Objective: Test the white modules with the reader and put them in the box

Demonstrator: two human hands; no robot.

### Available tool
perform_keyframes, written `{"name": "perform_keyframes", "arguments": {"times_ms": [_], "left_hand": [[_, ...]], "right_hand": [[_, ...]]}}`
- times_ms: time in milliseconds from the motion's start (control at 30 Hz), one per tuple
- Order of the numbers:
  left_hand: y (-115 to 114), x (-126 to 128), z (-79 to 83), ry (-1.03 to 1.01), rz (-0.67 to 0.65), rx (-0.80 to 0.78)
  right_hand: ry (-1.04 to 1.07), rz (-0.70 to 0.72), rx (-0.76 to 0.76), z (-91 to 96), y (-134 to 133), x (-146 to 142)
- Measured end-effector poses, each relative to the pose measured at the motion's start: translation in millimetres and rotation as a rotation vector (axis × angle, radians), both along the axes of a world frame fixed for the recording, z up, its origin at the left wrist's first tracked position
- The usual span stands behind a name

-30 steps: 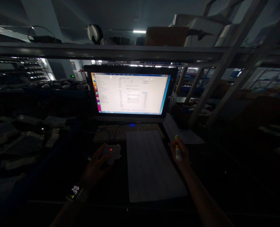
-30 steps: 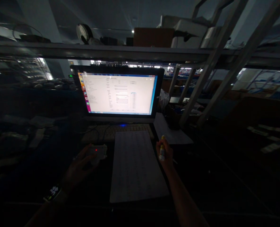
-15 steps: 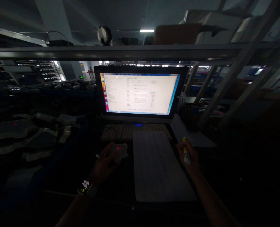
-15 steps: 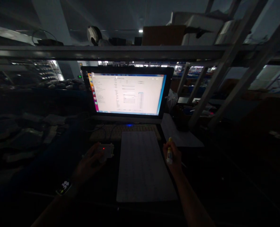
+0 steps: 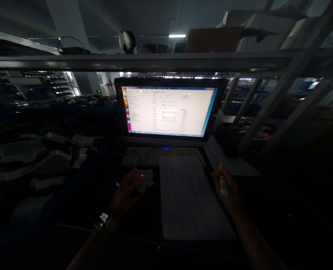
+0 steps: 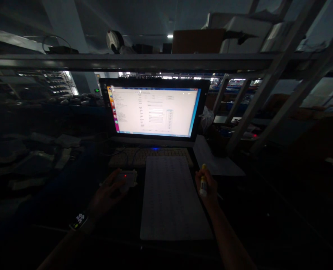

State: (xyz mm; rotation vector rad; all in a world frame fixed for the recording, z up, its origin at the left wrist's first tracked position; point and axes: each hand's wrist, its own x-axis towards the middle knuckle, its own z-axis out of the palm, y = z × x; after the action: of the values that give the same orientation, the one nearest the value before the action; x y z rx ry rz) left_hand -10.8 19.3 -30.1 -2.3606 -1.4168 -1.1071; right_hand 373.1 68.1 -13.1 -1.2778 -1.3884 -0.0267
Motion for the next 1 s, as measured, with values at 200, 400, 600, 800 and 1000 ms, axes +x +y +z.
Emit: {"name": "perform_keyframes", "arguments": {"times_ms": [200,400,600,800,1000], "left_hand": [[0.8,0.3,1.5,0.003,-0.005,-0.007],[0.9,1.1,-1.7,-0.028,0.006,-0.020],[0.5,1.4,-1.7,-0.030,0.006,-0.015],[-1.2,3.3,4.0,-0.006,0.010,-0.001],[-0.9,0.4,3.7,0.029,0.036,-0.050]], "right_hand": [[-0.027,0.000,-0.005,3.1,-2.5,-0.6],[-0.020,-0.017,0.008,3.1,-2.2,-1.6],[-0.028,-0.032,0.013,0.8,-0.4,-1.4],[-0.038,-0.007,0.014,0.9,-1.1,0.3],[-0.028,0.006,0.001,0.3,-1.5,0.8]]}}
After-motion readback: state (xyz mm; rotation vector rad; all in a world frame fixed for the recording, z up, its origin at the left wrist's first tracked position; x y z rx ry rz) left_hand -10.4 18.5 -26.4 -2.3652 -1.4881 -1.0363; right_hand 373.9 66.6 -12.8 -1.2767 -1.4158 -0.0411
